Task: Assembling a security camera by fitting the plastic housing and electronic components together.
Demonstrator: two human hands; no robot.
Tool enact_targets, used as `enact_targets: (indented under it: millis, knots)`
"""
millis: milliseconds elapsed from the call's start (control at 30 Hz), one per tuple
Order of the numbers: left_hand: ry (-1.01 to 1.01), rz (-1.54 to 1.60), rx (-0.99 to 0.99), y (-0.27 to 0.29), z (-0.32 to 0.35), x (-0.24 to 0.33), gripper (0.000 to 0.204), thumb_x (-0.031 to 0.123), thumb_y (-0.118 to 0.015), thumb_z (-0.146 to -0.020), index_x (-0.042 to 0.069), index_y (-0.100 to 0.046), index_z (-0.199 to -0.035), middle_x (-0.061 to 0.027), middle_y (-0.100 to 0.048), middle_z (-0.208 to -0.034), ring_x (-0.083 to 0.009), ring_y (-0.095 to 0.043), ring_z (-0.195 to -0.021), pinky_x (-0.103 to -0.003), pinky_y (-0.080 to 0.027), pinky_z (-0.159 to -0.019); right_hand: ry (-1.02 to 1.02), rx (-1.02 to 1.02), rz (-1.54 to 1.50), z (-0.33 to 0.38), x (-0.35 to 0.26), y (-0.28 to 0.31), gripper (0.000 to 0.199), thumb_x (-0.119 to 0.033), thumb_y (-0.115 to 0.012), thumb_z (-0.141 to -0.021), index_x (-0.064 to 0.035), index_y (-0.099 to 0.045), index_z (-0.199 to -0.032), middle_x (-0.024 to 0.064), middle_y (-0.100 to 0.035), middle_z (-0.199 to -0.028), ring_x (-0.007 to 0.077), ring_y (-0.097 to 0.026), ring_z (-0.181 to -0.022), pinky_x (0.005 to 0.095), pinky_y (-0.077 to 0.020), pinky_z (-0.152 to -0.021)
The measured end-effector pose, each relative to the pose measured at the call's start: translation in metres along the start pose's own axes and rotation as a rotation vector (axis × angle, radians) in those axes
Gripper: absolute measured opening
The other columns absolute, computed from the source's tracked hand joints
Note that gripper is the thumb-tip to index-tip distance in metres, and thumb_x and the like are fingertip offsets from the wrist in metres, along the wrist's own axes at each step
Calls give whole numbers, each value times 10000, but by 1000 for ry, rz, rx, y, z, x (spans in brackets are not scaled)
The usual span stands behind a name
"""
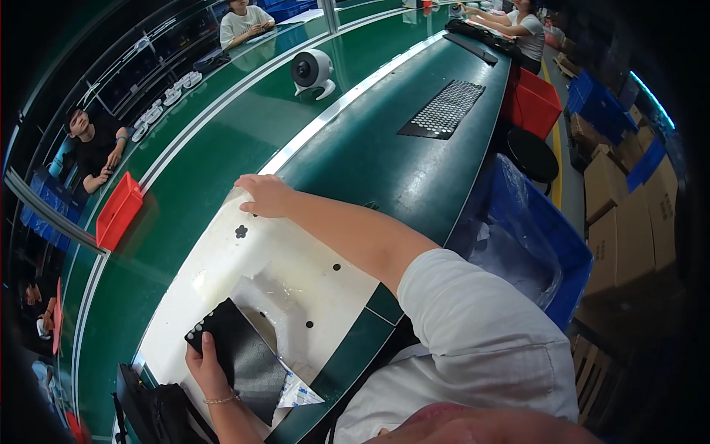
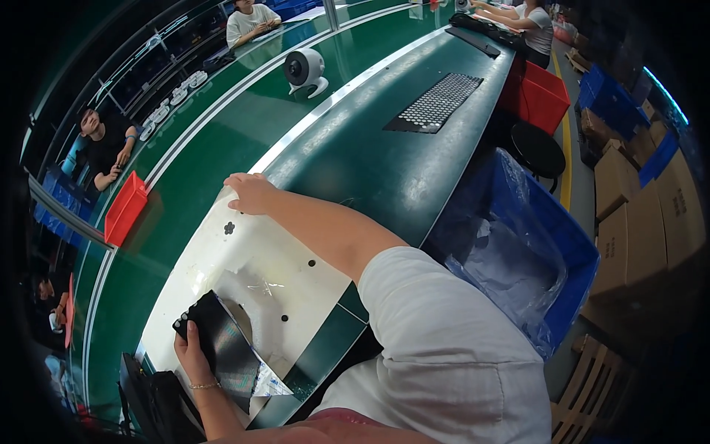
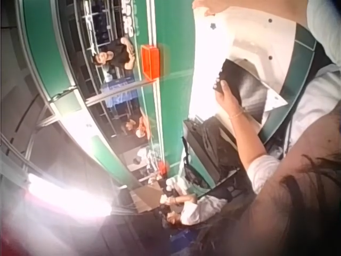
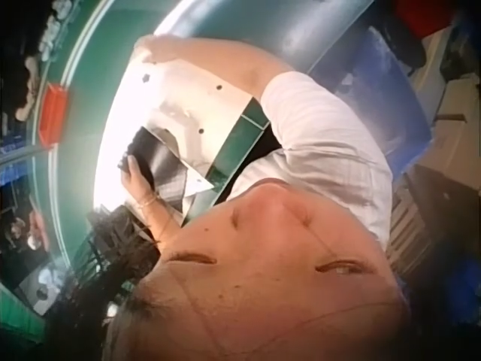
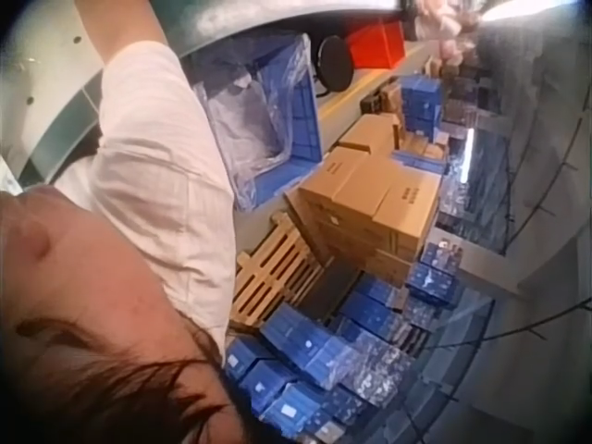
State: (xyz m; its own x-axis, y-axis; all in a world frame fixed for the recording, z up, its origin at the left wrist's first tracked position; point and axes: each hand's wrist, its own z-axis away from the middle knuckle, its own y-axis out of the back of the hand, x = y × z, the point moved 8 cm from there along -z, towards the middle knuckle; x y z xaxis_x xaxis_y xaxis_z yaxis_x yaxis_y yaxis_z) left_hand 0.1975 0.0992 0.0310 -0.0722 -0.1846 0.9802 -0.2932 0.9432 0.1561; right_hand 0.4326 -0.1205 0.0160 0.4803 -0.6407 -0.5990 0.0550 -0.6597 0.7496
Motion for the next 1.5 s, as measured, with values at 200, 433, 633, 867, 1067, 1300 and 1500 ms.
enact_targets:
  millis: [200, 433, 633, 867, 1067, 1300, 1500]
  knots:
    - [23, 3, 17, 1, -1, -3, 159, 158, -563, -839, 18, -569, -915, 39, -539, -802, -47, -447, -711, -192, -364, -656, 235, 277, 88, 0, -19, 12, 456, -279, -558, -788, -82, -414, -1173, 124, -341, -1299, 278, -338, -1196, 394, -285, -967]
    - [50, 70, 42, 9, 2, -9, 171, 160, -560, -840, 9, -575, -919, 20, -559, -834, -55, -470, -743, -204, -382, -688, 304, 159, -2, 7, -43, -11, 479, -264, -591, -746, -102, -426, -1165, 97, -364, -1275, 259, -357, -1182, 404, -308, -939]
    - [10, 41, -5, 6, 2, -6, 177, 158, -552, -844, -5, -575, -908, 12, -564, -838, -61, -475, -755, -210, -383, -698, 174, 79, -42, 9, -30, -1, 473, -275, -554, -803, -100, -379, -1206, 104, -343, -1290, 276, -352, -1180, 406, -282, -966]
    - [11, 29, 16, 7, 3, -9, 154, 165, -554, -844, 13, -566, -869, 43, -529, -770, -37, -425, -672, -188, -345, -614, 175, 110, -93, 9, -26, -3, 474, -283, -555, -803, -103, -372, -1201, 104, -365, -1268, 284, -377, -1155, 410, -284, -961]
    - [38, 33, 46, 7, 3, -11, 121, 164, -556, -841, 47, -548, -809, 72, -476, -710, -22, -377, -622, -175, -302, -563, 132, 78, -125, 6, -21, -5, 487, -282, -549, -805, -109, -352, -1216, 107, -352, -1278, 295, -350, -1175, 409, -271, -973]
    - [58, 16, 81, 6, 6, -7, 124, 177, -559, -840, 60, -540, -806, 89, -451, -677, -14, -349, -598, -175, -273, -539, 130, 96, -167, 5, -19, -5, 472, -269, -558, -783, -88, -371, -1178, 108, -365, -1255, 281, -375, -1153, 400, -297, -948]
    - [48, 54, 85, 5, 6, -7, 126, 177, -564, -837, 54, -546, -821, 87, -462, -685, -15, -354, -603, -174, -275, -544, 121, 98, -169, 4, -15, -7, 473, -269, -559, -784, -84, -371, -1177, 111, -369, -1251, 283, -377, -1151, 394, -297, -950]
